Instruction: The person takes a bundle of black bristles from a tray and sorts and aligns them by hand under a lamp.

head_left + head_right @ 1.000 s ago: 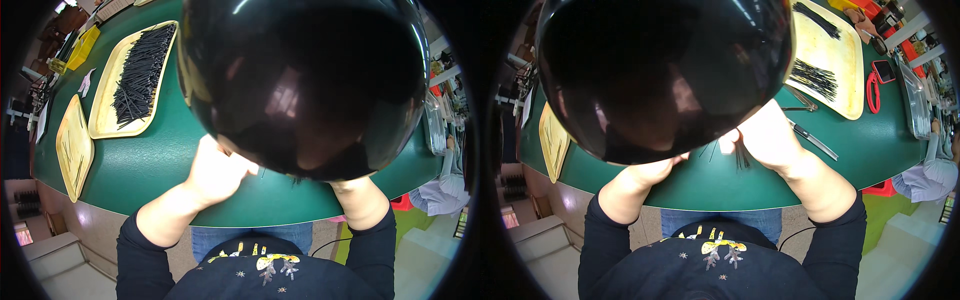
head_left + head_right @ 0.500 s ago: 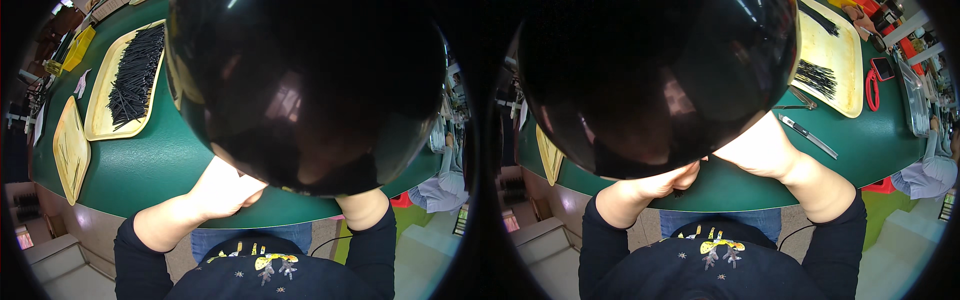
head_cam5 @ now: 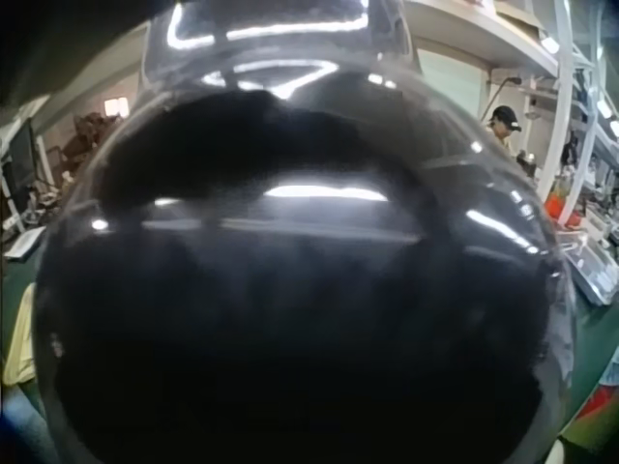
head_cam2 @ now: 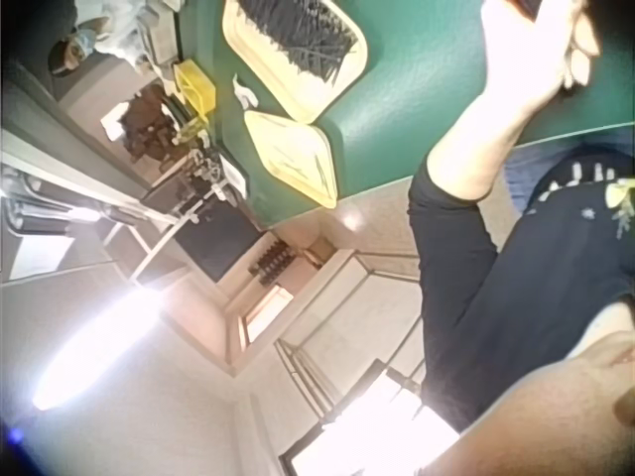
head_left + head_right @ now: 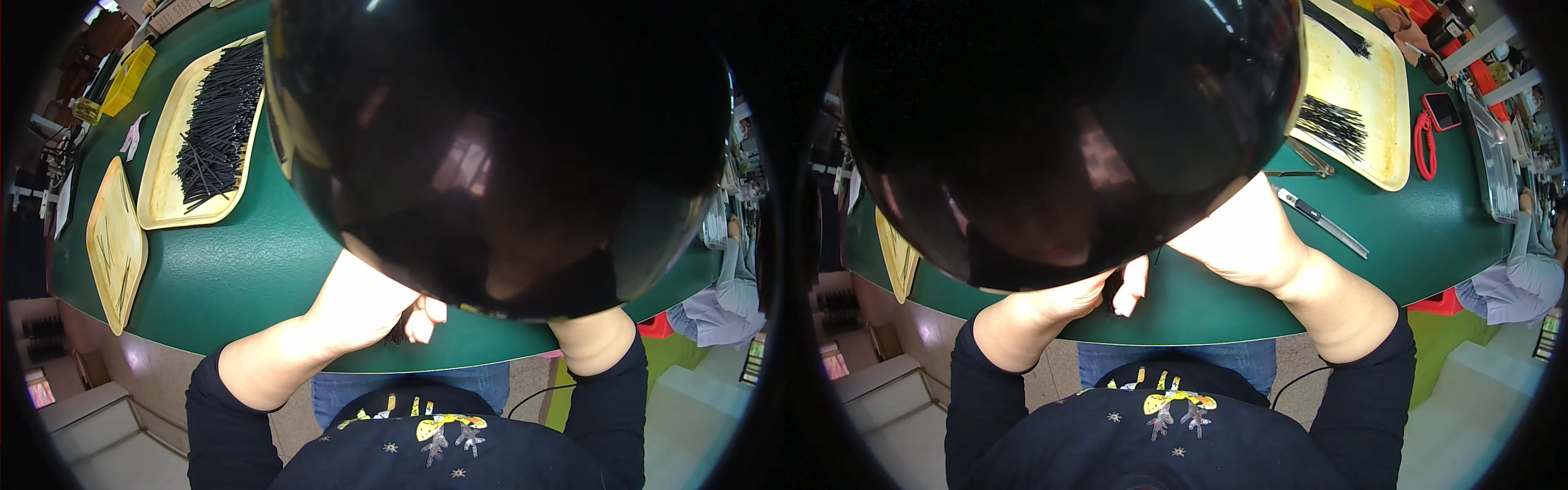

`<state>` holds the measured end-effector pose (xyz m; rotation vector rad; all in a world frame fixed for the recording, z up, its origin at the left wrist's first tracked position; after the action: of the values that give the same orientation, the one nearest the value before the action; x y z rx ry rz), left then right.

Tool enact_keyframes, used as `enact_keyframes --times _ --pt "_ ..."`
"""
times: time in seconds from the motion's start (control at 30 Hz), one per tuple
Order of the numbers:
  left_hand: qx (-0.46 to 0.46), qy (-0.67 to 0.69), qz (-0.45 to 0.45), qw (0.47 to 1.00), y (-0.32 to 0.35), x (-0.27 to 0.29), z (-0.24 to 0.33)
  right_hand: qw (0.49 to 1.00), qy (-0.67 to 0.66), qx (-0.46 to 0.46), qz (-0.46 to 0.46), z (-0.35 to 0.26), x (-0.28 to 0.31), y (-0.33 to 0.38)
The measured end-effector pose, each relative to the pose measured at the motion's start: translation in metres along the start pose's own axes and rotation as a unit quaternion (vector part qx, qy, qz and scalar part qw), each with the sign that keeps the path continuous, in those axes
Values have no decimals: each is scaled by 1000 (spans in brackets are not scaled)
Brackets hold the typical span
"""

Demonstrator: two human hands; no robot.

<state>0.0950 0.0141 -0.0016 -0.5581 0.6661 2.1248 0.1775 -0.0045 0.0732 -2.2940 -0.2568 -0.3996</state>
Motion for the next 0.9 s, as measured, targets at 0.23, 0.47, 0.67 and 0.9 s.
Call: enact_keyframes --times 0.23,0.47,0.67,0.9 --pt "-37 72 -80 994 0 -8 0 927 -282 -184 163 33 1 13" --pt "-39 179 -144 973 -4 -31 6 999 13 -28 31 14 20 40" --pt "-42 164 -86 982 4 -2 -4 980 123 -46 153 11 25 17" --pt "0 191 -74 979 4 -2 -11 945 313 78 57 -9 8 16"
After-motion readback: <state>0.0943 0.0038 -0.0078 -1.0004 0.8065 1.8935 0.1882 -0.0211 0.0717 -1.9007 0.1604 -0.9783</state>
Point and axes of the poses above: each hand's wrist, its own y-axis away from the middle knuckle, its own x-axis out of the back of the hand, z = x × y, the point moved 10 cm from there along -y, towards the middle knuckle, and after that the axes turned 8 degrees about y, right-handed, at the moved point
